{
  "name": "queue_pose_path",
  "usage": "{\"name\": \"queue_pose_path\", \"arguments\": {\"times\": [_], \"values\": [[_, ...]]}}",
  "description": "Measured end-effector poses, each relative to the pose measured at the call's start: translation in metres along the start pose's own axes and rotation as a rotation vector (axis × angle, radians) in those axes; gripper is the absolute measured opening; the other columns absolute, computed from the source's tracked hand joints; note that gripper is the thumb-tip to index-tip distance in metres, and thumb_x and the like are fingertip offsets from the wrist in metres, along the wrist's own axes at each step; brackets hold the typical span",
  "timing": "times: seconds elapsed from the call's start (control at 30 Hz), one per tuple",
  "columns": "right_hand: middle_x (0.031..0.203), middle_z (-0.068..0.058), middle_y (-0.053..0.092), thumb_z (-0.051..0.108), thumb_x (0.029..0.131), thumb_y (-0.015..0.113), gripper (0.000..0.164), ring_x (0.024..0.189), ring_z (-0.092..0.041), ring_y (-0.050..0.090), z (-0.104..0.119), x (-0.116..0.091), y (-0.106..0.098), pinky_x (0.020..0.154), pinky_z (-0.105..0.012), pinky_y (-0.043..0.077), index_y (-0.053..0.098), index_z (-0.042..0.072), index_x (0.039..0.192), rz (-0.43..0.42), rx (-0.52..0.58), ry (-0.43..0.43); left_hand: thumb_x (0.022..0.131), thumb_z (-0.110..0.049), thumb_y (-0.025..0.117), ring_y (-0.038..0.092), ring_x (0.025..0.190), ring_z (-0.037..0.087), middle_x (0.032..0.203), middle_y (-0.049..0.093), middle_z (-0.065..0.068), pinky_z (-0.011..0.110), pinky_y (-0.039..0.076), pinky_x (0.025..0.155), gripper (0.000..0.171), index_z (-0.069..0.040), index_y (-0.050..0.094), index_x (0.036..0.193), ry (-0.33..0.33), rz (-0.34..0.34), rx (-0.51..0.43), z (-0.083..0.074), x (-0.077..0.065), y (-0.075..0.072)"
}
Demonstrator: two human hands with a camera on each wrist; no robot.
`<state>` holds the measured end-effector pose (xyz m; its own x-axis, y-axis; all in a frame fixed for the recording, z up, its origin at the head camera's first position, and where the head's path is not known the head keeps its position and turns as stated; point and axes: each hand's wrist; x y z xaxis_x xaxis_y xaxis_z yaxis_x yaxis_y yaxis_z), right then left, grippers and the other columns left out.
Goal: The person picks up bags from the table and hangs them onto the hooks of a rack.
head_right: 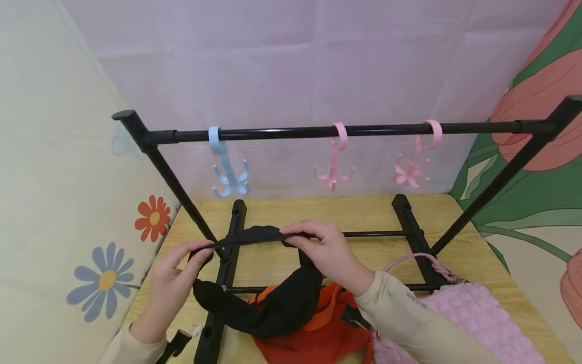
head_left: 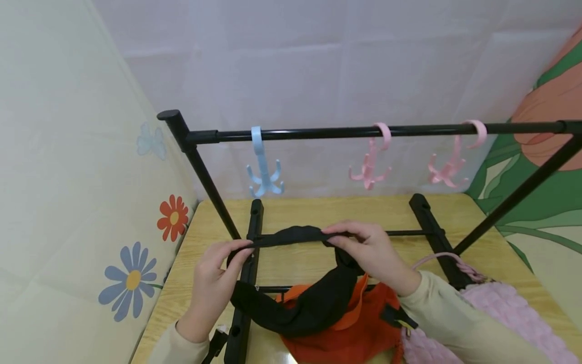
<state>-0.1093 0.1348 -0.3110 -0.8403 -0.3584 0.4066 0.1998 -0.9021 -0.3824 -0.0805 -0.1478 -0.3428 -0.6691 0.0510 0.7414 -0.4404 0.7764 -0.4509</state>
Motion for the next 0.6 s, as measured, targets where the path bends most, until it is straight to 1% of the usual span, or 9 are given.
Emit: {"name": "queue_pose_path", "arguments": {"times": [0.07,0.1,0.13,0.3,0.37,0.5,0.6], "values": [[0.109,-0.017,0.073,-0.001,0.094,0.066,0.019,0.076,-0.005,0.064,0.001,0.001,0.000,0.064,-0.025,0.052,0.075,0.000,0.110,-0.010,-0.007,0.030,0.077,0.013,0.076,0.066,0.082,0.022,0.091,0.075,0.008,0.026,0.052,0.074,0.025,-0.003,0.076,0.097,-0.013,-0.004,-0.002,-0.001,0.002,0.000],[0.109,-0.016,0.073,0.000,0.094,0.066,0.019,0.084,-0.005,0.067,0.001,0.001,0.001,0.068,-0.025,0.054,0.075,0.000,0.110,-0.015,-0.012,0.039,0.078,0.013,0.076,0.066,0.083,0.023,0.091,0.076,0.009,0.026,0.052,0.075,0.025,-0.002,0.076,0.098,-0.020,-0.006,-0.006,-0.002,0.002,0.000],[0.109,-0.015,0.074,0.000,0.094,0.066,0.019,0.089,-0.005,0.067,0.002,0.002,0.001,0.072,-0.026,0.056,0.075,0.001,0.110,-0.019,-0.018,0.047,0.078,0.014,0.076,0.066,0.083,0.023,0.091,0.076,0.009,0.024,0.052,0.076,0.025,-0.002,0.076,0.098,-0.022,-0.009,-0.011,-0.002,0.003,0.000],[0.110,-0.015,0.074,0.000,0.093,0.068,0.018,0.093,-0.006,0.068,0.005,0.005,0.001,0.076,-0.025,0.057,0.076,0.000,0.109,-0.034,-0.021,0.070,0.077,0.016,0.075,0.068,0.082,0.025,0.091,0.076,0.011,0.016,0.051,0.080,0.026,0.001,0.076,0.098,-0.012,-0.023,-0.041,-0.003,0.008,-0.001],[0.111,-0.016,0.073,0.001,0.093,0.068,0.018,0.091,-0.005,0.068,0.006,0.006,0.000,0.073,-0.024,0.056,0.075,0.000,0.110,-0.039,-0.016,0.083,0.077,0.016,0.075,0.068,0.082,0.025,0.090,0.076,0.011,0.013,0.050,0.081,0.025,0.001,0.076,0.098,-0.012,-0.024,-0.048,-0.003,0.010,-0.001],[0.112,-0.017,0.073,0.001,0.093,0.068,0.019,0.088,-0.002,0.065,0.008,0.008,0.000,0.065,-0.024,0.051,0.075,0.000,0.110,-0.044,-0.017,0.098,0.077,0.016,0.075,0.068,0.082,0.026,0.090,0.076,0.012,0.013,0.049,0.083,0.024,0.002,0.076,0.097,-0.018,-0.026,-0.052,-0.003,0.014,-0.003],[0.111,-0.018,0.073,0.000,0.092,0.068,0.018,0.085,-0.001,0.064,0.007,0.009,0.001,0.060,-0.024,0.048,0.075,-0.001,0.109,-0.052,-0.023,0.086,0.077,0.016,0.075,0.069,0.081,0.026,0.091,0.076,0.012,0.012,0.049,0.084,0.024,0.003,0.076,0.097,-0.012,-0.026,-0.057,-0.003,0.017,-0.004]]}}
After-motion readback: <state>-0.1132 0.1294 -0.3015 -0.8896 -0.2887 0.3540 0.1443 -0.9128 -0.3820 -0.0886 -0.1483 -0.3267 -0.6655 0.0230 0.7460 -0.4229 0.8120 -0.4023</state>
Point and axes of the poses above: each hand's wrist, its own x-axis towards the middle knuckle, its own y-axis out of the palm, z = x × y
